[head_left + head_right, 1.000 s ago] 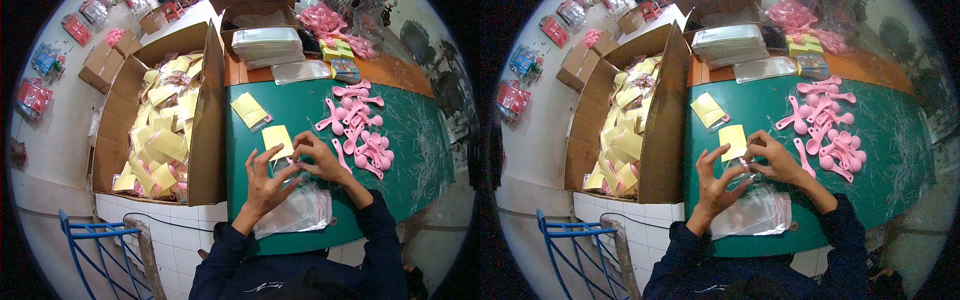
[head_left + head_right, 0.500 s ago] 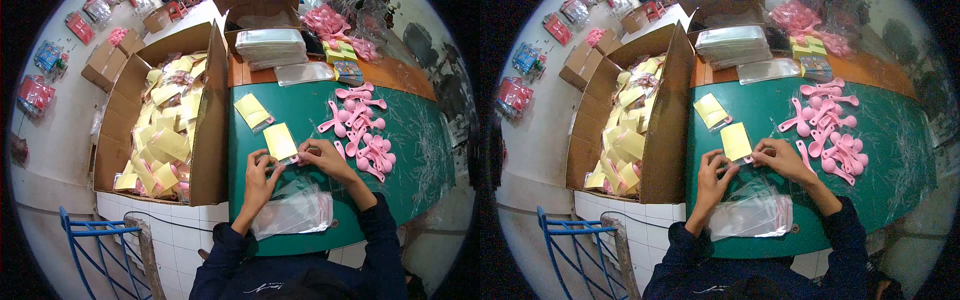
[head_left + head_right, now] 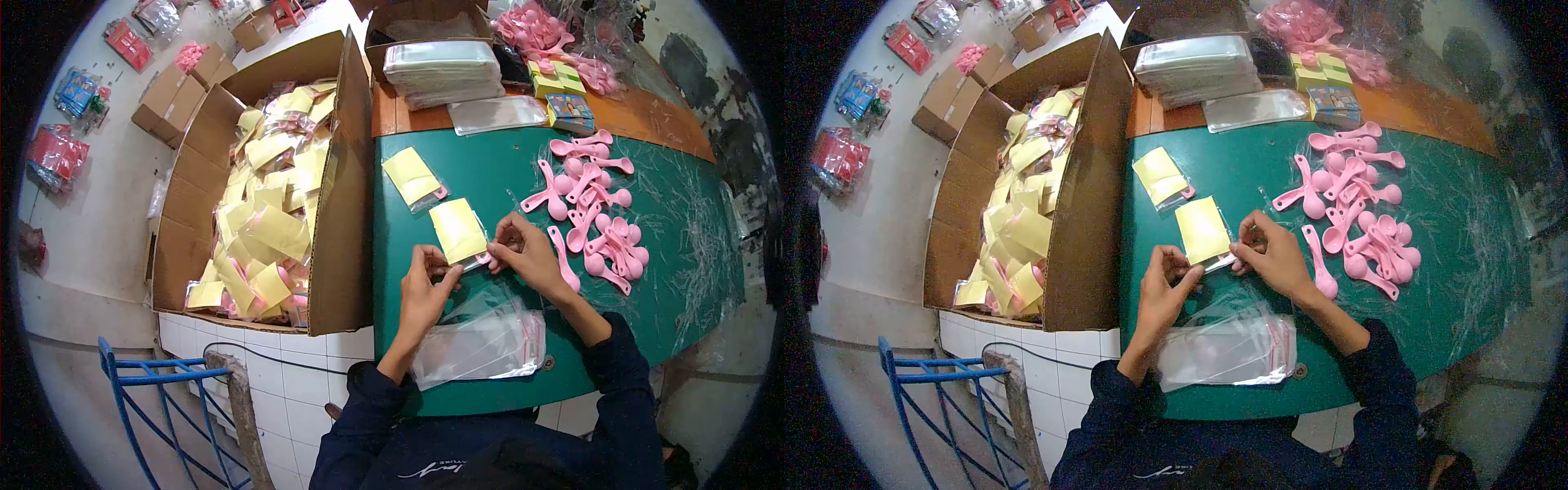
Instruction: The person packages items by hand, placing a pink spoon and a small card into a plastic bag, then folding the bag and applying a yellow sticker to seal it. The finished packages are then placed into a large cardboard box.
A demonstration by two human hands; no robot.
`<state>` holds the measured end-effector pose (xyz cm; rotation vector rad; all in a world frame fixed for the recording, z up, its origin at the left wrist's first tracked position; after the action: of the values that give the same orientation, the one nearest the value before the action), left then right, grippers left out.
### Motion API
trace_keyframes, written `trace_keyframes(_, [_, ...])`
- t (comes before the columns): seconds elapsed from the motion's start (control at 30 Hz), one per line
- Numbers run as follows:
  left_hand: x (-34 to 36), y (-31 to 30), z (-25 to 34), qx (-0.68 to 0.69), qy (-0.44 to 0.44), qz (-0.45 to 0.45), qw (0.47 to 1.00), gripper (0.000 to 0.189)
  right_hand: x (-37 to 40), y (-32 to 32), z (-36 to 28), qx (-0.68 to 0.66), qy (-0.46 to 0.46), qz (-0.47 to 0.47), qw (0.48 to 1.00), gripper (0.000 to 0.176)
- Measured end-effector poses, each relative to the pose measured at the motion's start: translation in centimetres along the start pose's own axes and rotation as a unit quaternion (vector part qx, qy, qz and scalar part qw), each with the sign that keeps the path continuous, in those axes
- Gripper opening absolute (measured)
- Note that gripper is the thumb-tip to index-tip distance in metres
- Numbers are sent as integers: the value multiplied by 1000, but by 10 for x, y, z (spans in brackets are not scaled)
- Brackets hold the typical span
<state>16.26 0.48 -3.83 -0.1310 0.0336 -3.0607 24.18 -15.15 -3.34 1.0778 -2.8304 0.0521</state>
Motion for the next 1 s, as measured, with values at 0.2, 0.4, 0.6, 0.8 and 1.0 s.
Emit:
trace_keyframes(0.2, [2, 0, -1, -66, -18, -20, 997, 15, 1, 6, -2, 54, 15, -15, 998, 18])
trace_keyframes(0.4, [6, 1, 22, -82, 13, -18, 996, 31, -3, -44, -49, 382, -67, 73, 919, 21])
trace_keyframes(0.6, [-3, 0, 48, -40, 39, -61, 997, 34, 14, -88, -48, 653, -5, 160, 740, 21])
trace_keyframes(0.8, [-61, -44, 44, -82, 81, 19, 993, 36, 15, -103, -49, 691, 52, 197, 694, 14])
trace_keyframes(1.0, [-50, -39, 31, -330, 95, 55, 937, 36, 16, -109, -53, 693, 42, 243, 677, 10])
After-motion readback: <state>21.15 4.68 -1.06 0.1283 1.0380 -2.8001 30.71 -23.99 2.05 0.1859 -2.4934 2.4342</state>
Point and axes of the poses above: each hand's wrist, its own x-axis away from the middle knuckle, its own y-axis out of the palm, z = x × y, the point moved 7 cm from there along -x, towards the middle knuckle, and after that the axes turned 13 degrees about -z, right-handed, at the moved point
